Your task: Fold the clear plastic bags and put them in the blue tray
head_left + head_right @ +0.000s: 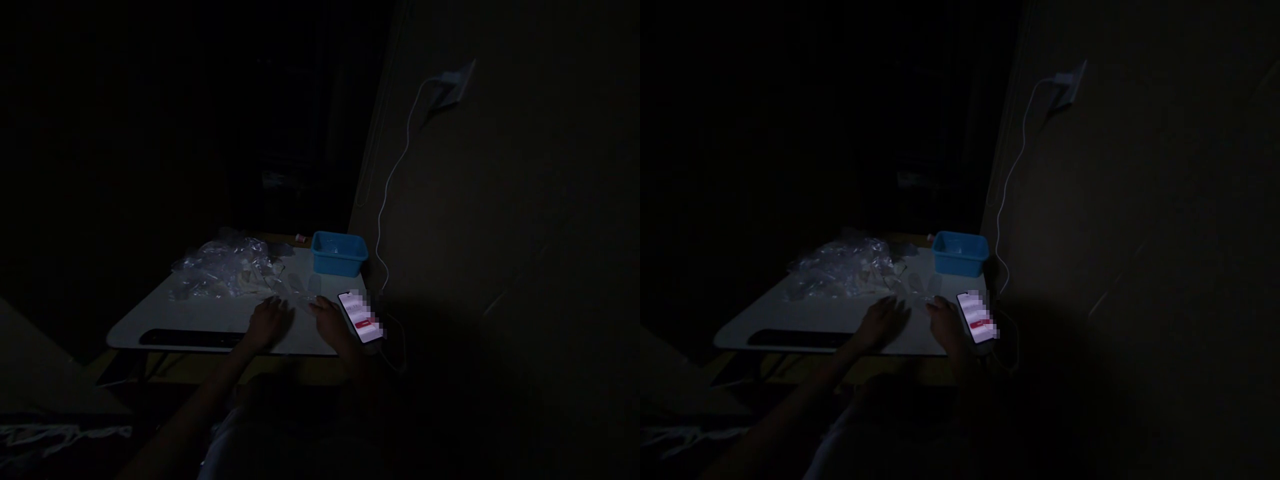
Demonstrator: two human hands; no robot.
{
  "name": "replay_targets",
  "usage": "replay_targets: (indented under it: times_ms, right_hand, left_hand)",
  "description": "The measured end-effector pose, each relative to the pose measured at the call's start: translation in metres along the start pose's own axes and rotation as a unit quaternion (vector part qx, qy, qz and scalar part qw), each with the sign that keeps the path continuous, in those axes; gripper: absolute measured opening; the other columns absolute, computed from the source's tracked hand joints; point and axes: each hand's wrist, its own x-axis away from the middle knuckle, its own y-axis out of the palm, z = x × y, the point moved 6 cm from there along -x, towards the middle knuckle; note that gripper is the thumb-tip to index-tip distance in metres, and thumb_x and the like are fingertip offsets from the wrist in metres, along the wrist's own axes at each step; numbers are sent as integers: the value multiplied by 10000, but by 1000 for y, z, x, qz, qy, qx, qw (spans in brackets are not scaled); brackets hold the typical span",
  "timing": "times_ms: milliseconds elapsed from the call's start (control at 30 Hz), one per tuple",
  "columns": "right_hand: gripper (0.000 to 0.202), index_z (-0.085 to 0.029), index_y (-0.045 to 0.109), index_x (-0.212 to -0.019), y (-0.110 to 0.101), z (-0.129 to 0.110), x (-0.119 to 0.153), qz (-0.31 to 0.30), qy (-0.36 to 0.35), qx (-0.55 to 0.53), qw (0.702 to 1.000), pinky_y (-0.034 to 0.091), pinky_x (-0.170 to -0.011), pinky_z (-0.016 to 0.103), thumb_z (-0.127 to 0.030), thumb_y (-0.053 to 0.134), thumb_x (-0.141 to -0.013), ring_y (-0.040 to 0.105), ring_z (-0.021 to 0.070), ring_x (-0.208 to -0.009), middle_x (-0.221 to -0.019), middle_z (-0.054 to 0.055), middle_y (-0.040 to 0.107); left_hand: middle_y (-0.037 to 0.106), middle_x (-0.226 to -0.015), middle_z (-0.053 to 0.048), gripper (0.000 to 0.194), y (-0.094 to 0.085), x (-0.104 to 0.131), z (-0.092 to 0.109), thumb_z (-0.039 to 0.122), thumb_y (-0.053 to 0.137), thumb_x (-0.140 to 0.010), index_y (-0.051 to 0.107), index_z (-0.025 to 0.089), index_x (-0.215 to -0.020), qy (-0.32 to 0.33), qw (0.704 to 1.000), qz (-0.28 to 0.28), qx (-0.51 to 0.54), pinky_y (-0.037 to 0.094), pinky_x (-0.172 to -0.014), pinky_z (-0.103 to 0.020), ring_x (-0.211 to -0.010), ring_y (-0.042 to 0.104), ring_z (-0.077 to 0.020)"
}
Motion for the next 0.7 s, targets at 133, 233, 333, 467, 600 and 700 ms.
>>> replay_targets:
  times_ms: [133,233,333,467,600,700]
  right_hand:
    - [472,-218,499,-1192,1,0,0,-8,6,2,1000,289,-945,293,-96,386,-750,388,177,-1159,-1311,65,398]
    - [465,-211,508,-1182,0,0,0,-1,1,2,1000,293,-941,295,-91,379,-752,393,180,-1156,-1301,72,410]
    - [471,-201,508,-1182,1,-1,-1,5,-4,3,1000,284,-949,297,-78,378,-746,377,178,-1172,-1297,78,414]
    - [475,-207,508,-1181,1,0,-2,2,-5,3,1000,287,-950,302,-69,371,-747,373,175,-1174,-1295,69,419]
    - [456,-209,523,-1165,1,1,-2,12,3,-4,1000,306,-937,299,-80,375,-753,405,182,-1144,-1291,64,423]
    - [455,-204,520,-1166,1,1,-2,13,2,-7,1000,291,-950,298,-75,375,-755,397,176,-1153,-1288,66,428]
  left_hand:
    - [397,-1309,-135,417,7,11,14,358,378,-816,469,166,-1174,37,995,-32,-83,352,-907,-455,-1201,337,-283]
    - [387,-1308,-162,432,9,16,27,337,360,-830,418,133,-1206,71,990,-44,-115,342,-910,-449,-1199,335,-277]
    - [432,-1262,-180,417,9,15,39,319,372,-826,440,107,-1178,96,987,-48,-121,322,-923,-453,-1181,358,-285]
    - [449,-1250,-170,346,9,9,52,306,371,-828,515,127,-1087,128,986,-41,-94,299,-944,-482,-1181,360,-293]
    - [463,-1238,-178,354,14,7,61,313,393,-824,540,109,-1073,167,983,-51,-54,297,-968,-458,-1177,376,-293]
    - [489,-1205,-193,376,18,8,64,302,376,-830,523,98,-1109,176,980,-74,-57,330,-945,-457,-1145,418,-291]
